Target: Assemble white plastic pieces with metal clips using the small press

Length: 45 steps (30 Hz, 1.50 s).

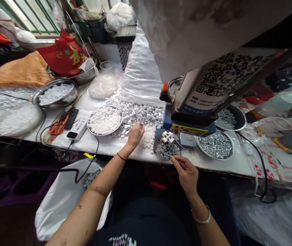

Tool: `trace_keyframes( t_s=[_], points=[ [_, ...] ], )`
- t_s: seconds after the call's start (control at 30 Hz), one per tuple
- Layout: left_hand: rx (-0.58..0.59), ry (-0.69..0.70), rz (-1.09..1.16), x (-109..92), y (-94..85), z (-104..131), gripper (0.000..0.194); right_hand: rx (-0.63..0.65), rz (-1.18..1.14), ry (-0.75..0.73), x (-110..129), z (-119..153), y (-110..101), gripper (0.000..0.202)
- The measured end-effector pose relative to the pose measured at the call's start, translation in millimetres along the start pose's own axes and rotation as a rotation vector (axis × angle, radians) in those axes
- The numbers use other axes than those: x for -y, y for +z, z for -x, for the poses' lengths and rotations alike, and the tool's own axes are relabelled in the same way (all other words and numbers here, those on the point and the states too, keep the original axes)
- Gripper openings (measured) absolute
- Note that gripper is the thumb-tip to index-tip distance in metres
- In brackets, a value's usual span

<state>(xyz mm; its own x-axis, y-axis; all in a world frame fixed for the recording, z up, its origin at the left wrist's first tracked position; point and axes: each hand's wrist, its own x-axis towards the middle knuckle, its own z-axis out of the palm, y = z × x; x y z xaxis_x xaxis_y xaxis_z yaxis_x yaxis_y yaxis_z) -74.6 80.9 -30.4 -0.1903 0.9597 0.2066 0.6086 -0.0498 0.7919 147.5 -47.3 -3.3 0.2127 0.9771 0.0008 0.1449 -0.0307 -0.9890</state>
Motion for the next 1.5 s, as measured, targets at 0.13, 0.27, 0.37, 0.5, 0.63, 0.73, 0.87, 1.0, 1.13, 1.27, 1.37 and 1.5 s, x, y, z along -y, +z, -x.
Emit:
trace_keyframes(
  t_s=[0.13, 0.27, 0.37, 0.5, 0.63, 0.73, 0.87, 1.0, 1.13, 1.27, 1.37, 1.5],
  points=[
    [0.346, -0.465, 0.769, -30, -2.2, 44, 0.021, 0.019, 0.025, -0.095, 10, -12, 3, 0.015],
    [0.545, -0.869, 1.246, -59, 6.6, 78, 0.019, 0.089, 0.094, -0.227, 21, -26, 10, 0.014],
    [0.500, -0.966, 1.361, -70, 10.6, 88, 0.014, 0.164, 0.210, -0.330, 26, -31, 13, 0.011],
    [0.465, -0.999, 1.417, -75, 11.5, 91, 0.009, 0.190, 0.393, -0.502, 24, -32, 13, 0.014],
    [0.433, -1.027, 1.437, -75, 12.6, 93, 0.010, 0.211, 0.509, -0.797, 16, -34, 10, 0.022],
    [0.425, -1.035, 1.465, -75, 13.3, 96, 0.014, 0.253, 0.538, -1.030, 9, -36, 7, 0.033],
    [0.469, -1.012, 1.458, -73, 13.1, 100, 0.020, 0.234, 0.601, -1.161, 1, -35, 2, 0.044],
    [0.525, -0.886, 1.302, -71, 13.5, 101, 0.027, 0.248, 0.556, -1.096, 0, -37, 0, 0.035],
    [0.293, -0.417, 0.885, -67, 17.5, 85, 0.030, 0.137, 0.486, -0.765, 12, -59, -1, 0.016],
    [0.181, -0.002, 0.674, -60, 32.7, 58, 0.044, 0.053, 0.494, -0.610, 19, -93, 2, 0.011],
    [0.283, 0.079, 0.706, -55, 47.2, 46, 0.044, 0.120, 0.531, -0.606, 19, -106, 6, 0.013],
    [0.296, 0.057, 0.747, -56, 55.6, 48, 0.039, 0.206, 0.601, -0.634, 19, -106, 8, 0.015]
  ],
)
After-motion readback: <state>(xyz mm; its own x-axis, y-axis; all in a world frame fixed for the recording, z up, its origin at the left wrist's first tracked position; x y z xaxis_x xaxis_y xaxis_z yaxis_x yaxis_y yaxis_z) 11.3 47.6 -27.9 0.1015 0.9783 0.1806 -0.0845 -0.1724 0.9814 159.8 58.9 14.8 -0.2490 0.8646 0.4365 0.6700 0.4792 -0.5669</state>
